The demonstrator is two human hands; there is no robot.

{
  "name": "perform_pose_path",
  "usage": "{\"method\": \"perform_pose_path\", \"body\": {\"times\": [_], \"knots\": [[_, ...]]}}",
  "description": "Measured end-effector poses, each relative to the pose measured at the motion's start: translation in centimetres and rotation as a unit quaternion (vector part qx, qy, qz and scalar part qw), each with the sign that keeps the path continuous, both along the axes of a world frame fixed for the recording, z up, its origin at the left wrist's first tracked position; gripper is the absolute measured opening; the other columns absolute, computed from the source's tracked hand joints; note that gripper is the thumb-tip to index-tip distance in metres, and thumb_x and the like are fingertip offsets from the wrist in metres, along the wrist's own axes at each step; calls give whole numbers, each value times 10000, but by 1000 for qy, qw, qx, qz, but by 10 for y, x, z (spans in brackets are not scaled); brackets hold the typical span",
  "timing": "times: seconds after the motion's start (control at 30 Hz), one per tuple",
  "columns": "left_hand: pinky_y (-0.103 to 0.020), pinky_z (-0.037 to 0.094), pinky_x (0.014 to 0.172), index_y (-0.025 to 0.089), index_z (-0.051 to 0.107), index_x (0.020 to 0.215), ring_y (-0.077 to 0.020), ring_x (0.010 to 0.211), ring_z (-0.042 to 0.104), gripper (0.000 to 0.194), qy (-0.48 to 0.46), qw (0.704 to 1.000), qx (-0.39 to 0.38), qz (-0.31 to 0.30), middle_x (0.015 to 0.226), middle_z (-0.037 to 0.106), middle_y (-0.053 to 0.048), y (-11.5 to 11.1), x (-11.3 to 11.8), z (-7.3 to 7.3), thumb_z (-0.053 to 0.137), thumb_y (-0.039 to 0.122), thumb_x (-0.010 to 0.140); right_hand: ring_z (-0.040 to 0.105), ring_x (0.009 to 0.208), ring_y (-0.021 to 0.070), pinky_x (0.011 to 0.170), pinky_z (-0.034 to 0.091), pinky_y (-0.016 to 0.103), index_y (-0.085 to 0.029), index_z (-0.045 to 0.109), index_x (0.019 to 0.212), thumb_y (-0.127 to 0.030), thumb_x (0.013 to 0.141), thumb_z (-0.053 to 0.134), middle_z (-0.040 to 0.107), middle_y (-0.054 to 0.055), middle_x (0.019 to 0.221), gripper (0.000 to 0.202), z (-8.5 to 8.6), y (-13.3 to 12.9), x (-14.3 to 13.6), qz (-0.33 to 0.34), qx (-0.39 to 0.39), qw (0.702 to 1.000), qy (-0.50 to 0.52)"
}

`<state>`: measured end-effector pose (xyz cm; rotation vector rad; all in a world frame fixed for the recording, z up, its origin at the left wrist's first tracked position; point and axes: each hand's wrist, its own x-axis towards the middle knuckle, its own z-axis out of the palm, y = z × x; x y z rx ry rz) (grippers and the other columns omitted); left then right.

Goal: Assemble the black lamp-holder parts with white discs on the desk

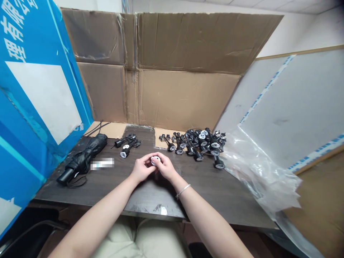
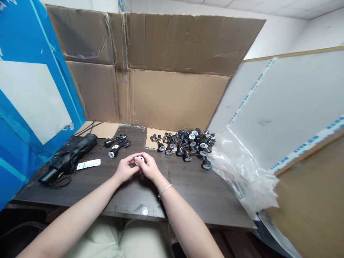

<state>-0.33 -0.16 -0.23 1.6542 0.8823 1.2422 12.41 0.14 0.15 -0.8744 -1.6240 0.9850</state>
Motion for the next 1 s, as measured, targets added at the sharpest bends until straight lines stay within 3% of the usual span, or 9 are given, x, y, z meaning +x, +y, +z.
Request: {"method": "perform_pose_path", "body": {"times": [0.13, 0.37, 0.5, 0.6, 0.7, 0.83, 1.0], "knots": [[-208, 517, 563, 113, 590, 1070, -119, 577, 615, 470, -4, 1000, -3, 2, 763, 691, -41, -1, 0, 0, 560, 82, 603, 458, 513, 95, 452, 400, 218, -184, 549, 810, -443, 754, 512, 518, -12, 664, 267, 0, 0, -1, 0, -12, 1000, 14], [-251, 538, 690, 136, 569, 1084, -167, 779, 642, 456, -9, 1000, 5, 0, 944, 670, -67, 2, 1, 1, 609, 147, 630, 530, 680, 136, 642, 444, 277, -189, 587, 841, -418, 725, 562, 574, 10, 762, 258, -3, 4, -1, 27, -71, 993, 89], [-273, 527, 744, 137, 547, 1116, -192, 859, 626, 496, -9, 1000, 11, -6, 1025, 640, -90, 2, 0, 1, 655, 212, 637, 542, 789, 155, 733, 436, 291, -206, 617, 915, -326, 675, 619, 603, 16, 854, 268, 0, 3, 3, 44, -107, 984, 137], [-277, 530, 705, 120, 509, 1166, -182, 796, 632, 522, -37, 999, -8, -34, 956, 654, -96, 2, -1, 1, 629, 279, 683, 542, 733, 148, 653, 439, 272, -219, 603, 1002, -265, 636, 632, 609, 12, 851, 370, 1, 4, 5, 57, -141, 972, 182], [-258, 523, 604, 103, 499, 1177, -143, 626, 615, 487, -53, 997, -28, -46, 763, 664, -59, 3, 0, 1, 543, 336, 752, 492, 550, 113, 520, 394, 251, -204, 595, 1018, -298, 655, 608, 582, -7, 697, 374, 0, 5, 6, 80, -161, 961, 209], [-238, 508, 550, 114, 537, 1141, -119, 546, 577, 429, -24, 1000, -13, 4, 742, 664, -46, 4, 0, 0, 474, 360, 796, 482, 507, 120, 506, 387, 267, -177, 595, 963, -437, 718, 544, 548, -6, 615, 361, 0, 5, 2, 77, -135, 969, 193], [-246, 523, 668, 156, 529, 1147, -146, 732, 622, 374, 38, 997, 43, 58, 947, 661, -59, -1, 2, -1, 381, 333, 853, 489, 549, 134, 539, 427, 285, -184, 586, 838, -542, 791, 411, 528, 14, 649, 402, -4, 4, -2, -19, -32, 995, 92]]}}
